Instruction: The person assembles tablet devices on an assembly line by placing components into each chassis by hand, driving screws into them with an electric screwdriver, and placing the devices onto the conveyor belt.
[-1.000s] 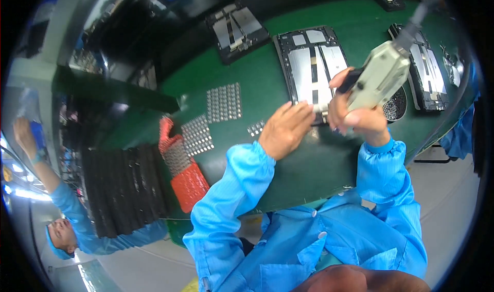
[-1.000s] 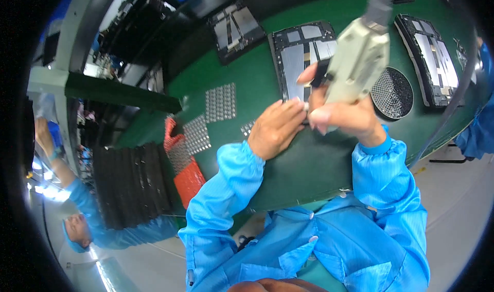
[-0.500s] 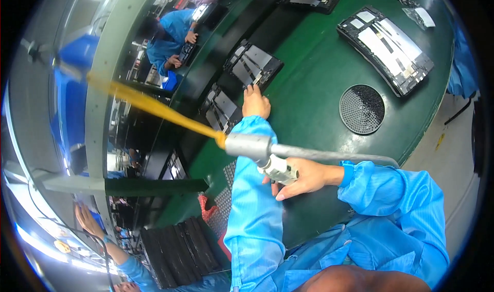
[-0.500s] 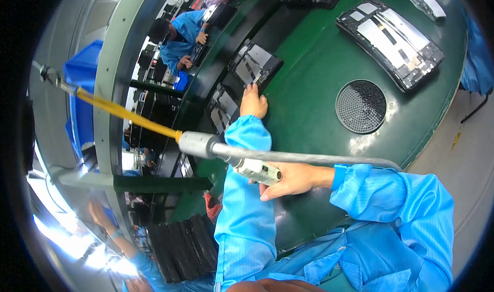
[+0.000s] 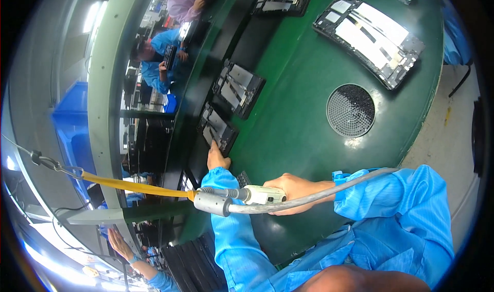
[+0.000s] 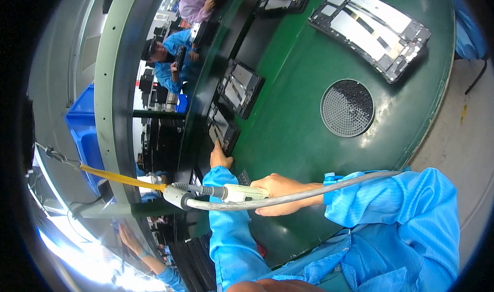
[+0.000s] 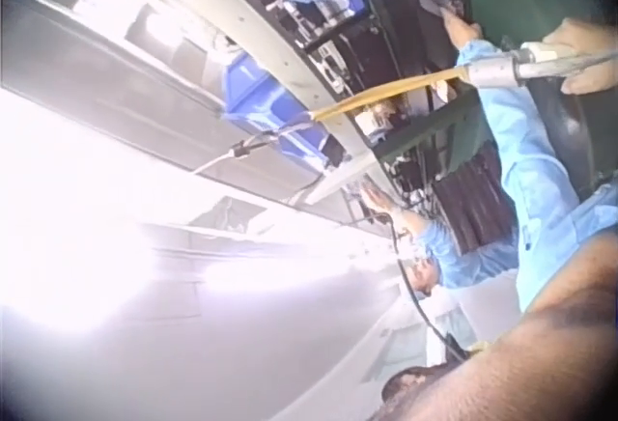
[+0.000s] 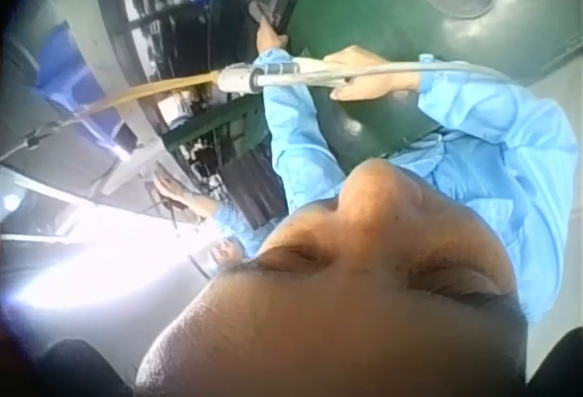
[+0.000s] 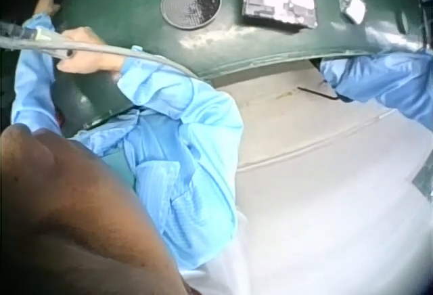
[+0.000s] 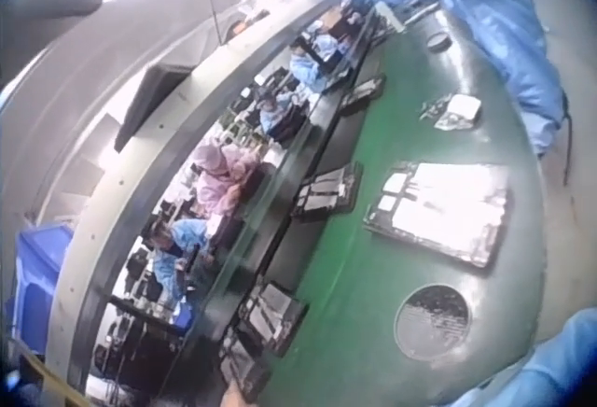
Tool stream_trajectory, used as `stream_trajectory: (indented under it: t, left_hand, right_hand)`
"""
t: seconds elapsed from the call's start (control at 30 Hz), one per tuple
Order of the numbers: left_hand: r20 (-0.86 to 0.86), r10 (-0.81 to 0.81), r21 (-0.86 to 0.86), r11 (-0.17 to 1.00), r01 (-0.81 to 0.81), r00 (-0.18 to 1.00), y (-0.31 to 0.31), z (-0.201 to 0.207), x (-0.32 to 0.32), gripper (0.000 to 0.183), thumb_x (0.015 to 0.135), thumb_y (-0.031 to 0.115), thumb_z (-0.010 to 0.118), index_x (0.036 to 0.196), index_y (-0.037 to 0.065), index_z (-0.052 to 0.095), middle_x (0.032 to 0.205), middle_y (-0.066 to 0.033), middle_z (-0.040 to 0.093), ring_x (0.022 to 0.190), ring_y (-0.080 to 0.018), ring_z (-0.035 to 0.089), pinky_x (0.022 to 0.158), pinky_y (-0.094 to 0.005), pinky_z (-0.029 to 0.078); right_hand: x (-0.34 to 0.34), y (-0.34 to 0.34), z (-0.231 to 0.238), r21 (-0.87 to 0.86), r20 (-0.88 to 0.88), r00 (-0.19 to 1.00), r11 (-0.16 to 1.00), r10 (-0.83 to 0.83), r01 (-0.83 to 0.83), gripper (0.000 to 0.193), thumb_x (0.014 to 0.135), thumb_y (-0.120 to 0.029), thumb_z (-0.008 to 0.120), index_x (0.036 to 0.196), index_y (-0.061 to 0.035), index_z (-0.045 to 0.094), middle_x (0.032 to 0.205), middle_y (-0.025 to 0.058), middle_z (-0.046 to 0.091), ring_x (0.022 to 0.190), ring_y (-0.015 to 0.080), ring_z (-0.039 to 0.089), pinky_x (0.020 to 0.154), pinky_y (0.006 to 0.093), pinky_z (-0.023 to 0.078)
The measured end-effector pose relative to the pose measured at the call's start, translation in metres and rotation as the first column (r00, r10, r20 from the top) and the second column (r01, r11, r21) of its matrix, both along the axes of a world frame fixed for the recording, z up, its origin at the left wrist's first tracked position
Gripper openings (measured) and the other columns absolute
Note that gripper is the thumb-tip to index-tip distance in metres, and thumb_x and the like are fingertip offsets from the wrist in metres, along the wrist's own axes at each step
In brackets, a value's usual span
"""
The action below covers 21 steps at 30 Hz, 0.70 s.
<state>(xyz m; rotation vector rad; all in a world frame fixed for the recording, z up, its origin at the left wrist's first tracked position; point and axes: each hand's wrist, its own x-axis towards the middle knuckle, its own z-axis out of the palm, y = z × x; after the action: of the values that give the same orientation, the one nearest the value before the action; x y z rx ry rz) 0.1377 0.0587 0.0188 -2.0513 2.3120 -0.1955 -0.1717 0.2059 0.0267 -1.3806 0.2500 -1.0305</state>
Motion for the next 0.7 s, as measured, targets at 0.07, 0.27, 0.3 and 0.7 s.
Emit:
stream_trajectory:
  t: [0.07, 0.27, 0.3, 0.7]
  left_hand:
    - [0.006, 0.183, -0.283, 0.943, -0.174, 0.983, -0.003, -0.005, -0.003, 0.051, 0.059, 0.002, 0.057, 0.11, 0.003, 0.051, 0.108, -0.02, 0.055, 0.102, -0.0361, 0.051, 0.086, -0.0418, 0.043]
    - [-0.035, 0.24, -0.573, 0.791, -0.216, 0.97, 0.002, 0.034, -0.021, 0.028, 0.058, 0.015, 0.059, 0.085, 0.008, 0.067, 0.081, -0.0157, 0.065, 0.075, -0.0348, 0.061, 0.071, -0.0437, 0.048]
    - [0.008, 0.194, -0.619, 0.772, -0.147, 0.981, 0.007, 0.041, -0.019, 0.032, 0.06, 0.014, 0.058, 0.09, 0.013, 0.068, 0.076, -0.0174, 0.064, 0.071, -0.0347, 0.063, 0.068, -0.0419, 0.05]
    - [-0.154, -0.47, -0.739, 0.638, 0.215, 0.869, 0.163, 0.062, -0.12, 0.032, 0.056, 0.008, 0.068, 0.087, 0.0, 0.063, 0.081, -0.0158, 0.065, 0.073, -0.0317, 0.064, 0.069, -0.0359, 0.052]
  right_hand:
    - [0.0, -0.002, -0.003, -0.034, -0.017, 0.999, 0.998, -0.044, 0.043, 0.031, 0.066, -0.017, 0.065, 0.089, 0.001, 0.056, 0.079, 0.0155, 0.063, 0.07, 0.0271, 0.062, 0.062, 0.0355, 0.047]
    - [-0.004, -0.01, -0.006, 0.019, -0.006, 0.99, 0.99, -0.14, 0.14, 0.026, 0.063, -0.017, 0.065, 0.08, 0.0002, 0.055, 0.07, 0.0156, 0.061, 0.068, 0.0286, 0.062, 0.06, 0.0368, 0.047]
    - [-0.007, -0.012, -0.004, 0.012, -0.038, 0.982, 0.983, -0.185, 0.185, 0.026, 0.063, -0.017, 0.066, 0.08, 0.0, 0.055, 0.069, 0.0156, 0.061, 0.067, 0.029, 0.062, 0.059, 0.0368, 0.047]
    - [-0.052, -0.051, 0.01, -0.095, -0.087, 0.677, 0.683, -0.731, 0.725, 0.034, 0.066, -0.017, 0.075, 0.093, -0.0015, 0.06, 0.07, 0.0044, 0.058, 0.06, 0.0138, 0.054, 0.056, 0.0301, 0.046]
